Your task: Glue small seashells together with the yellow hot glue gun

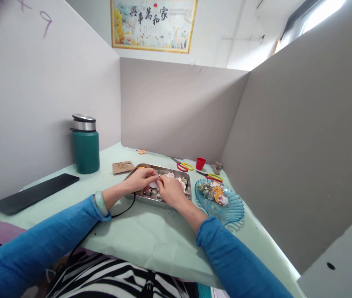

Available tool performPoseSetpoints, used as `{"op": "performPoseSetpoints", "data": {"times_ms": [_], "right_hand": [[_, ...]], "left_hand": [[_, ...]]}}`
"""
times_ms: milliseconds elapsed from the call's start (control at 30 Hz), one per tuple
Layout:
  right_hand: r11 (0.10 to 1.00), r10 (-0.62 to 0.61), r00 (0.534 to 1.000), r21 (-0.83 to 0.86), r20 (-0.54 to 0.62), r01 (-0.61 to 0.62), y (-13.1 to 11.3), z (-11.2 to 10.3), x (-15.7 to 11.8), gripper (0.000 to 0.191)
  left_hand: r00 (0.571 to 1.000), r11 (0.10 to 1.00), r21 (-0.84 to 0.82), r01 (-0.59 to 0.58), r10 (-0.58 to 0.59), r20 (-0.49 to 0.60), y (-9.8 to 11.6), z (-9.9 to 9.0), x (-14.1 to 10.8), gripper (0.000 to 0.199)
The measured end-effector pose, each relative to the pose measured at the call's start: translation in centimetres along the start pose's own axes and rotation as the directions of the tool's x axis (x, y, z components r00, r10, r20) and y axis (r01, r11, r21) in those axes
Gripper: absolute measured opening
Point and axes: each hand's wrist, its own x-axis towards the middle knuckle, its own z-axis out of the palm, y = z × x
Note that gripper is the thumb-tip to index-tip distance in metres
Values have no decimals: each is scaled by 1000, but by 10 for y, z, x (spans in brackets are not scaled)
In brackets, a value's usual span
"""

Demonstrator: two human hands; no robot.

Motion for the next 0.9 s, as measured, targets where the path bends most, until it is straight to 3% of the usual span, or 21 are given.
{"op": "performPoseSetpoints", "data": {"times_ms": [900], "right_hand": [[999,-5,1000,36,6,5,0,0,0,31]], "left_hand": [[1000,1000,5,1,-1,-28,2,-1,-1,32]]}}
